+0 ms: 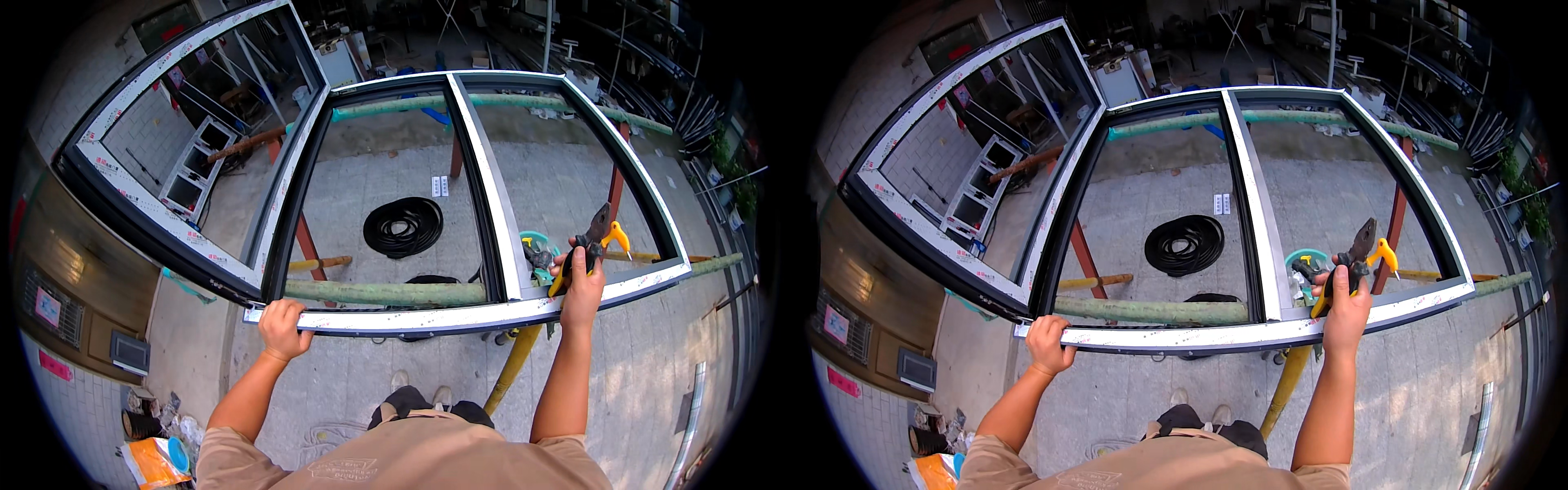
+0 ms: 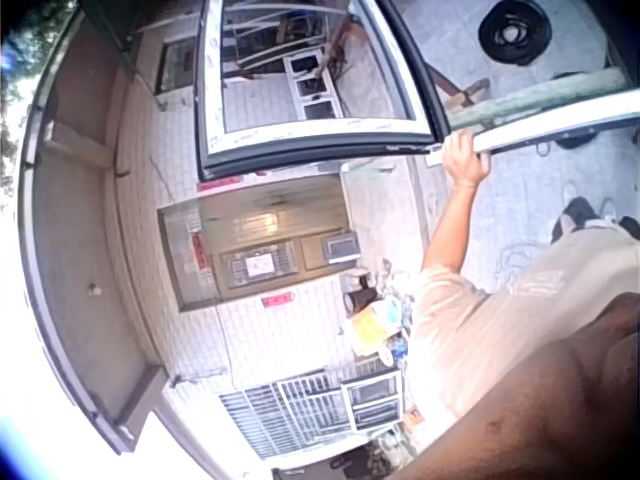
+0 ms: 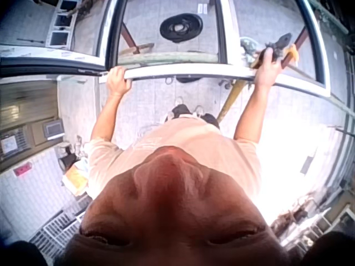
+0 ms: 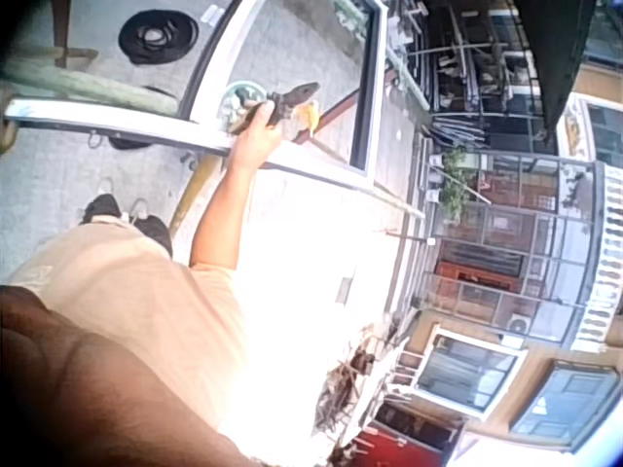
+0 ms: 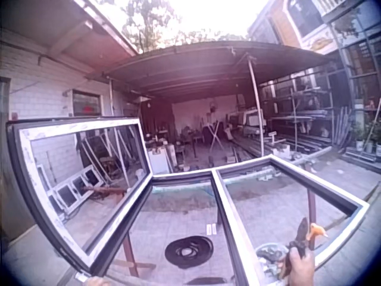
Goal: The person assembles a window frame by using pliers to trim and fit black rubber gaskets and metal components into the frame's channels while it rests on a stand.
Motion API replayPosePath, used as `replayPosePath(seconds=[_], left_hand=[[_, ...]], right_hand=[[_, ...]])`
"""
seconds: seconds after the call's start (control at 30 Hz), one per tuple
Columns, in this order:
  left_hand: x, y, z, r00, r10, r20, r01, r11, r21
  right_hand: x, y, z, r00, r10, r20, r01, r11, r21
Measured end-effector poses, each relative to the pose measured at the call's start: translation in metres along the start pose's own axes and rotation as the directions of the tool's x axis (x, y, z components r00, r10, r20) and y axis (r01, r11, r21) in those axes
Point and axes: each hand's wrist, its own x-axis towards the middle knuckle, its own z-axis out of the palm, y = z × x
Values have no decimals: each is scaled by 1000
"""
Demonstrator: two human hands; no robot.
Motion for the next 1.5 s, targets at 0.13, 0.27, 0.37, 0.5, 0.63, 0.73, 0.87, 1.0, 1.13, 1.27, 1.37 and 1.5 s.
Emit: replayPosePath(seconds=[0.13,0.27,0.37,0.5,0.63,0.73,0.87,1.0,1.13,1.27,1.37,1.5], left_hand=[[-3,-1,0,1000,1,0,-1,1000,-2],[1,1,0,1000,-4,6,4,1000,-8],[1,2,-1,1000,3,-1,-3,1000,-11],[-3,-3,3,1000,3,11,-3,1000,4],[-3,-4,3,1000,10,21,-10,1000,13],[-3,-3,3,1000,6,23,-6,1000,15],[-2,-3,3,1000,11,22,-11,1000,8],[-1,-2,3,1000,4,22,-5,1000,6],[0,-1,3,1000,8,22,-8,1000,-2],[0,-1,4,1000,11,28,-11,1000,7],[-3,-3,8,999,6,35,-7,1000,13],[-6,-5,8,998,20,53,-21,1000,23]], right_hand=[[-1,0,1,1000,1,-5,-1,1000,4],[0,3,-2,1000,-7,-18,6,999,-39],[0,2,0,1000,-5,-19,4,999,-39],[-1,1,-1,1000,-14,-16,14,999,-32],[-1,1,0,1000,-20,-3,20,999,-28],[-2,1,0,1000,-22,-2,22,1000,-9],[-2,-1,1,1000,-29,-8,29,999,-41],[-3,-1,3,999,-30,-33,29,999,-40],[-3,1,2,999,-41,-31,40,998,-45],[-5,-1,3,998,-28,-49,25,997,-69],[-5,-1,3,998,-26,-55,22,998,-63],[-7,-2,4,998,-27,-60,21,995,-96]])
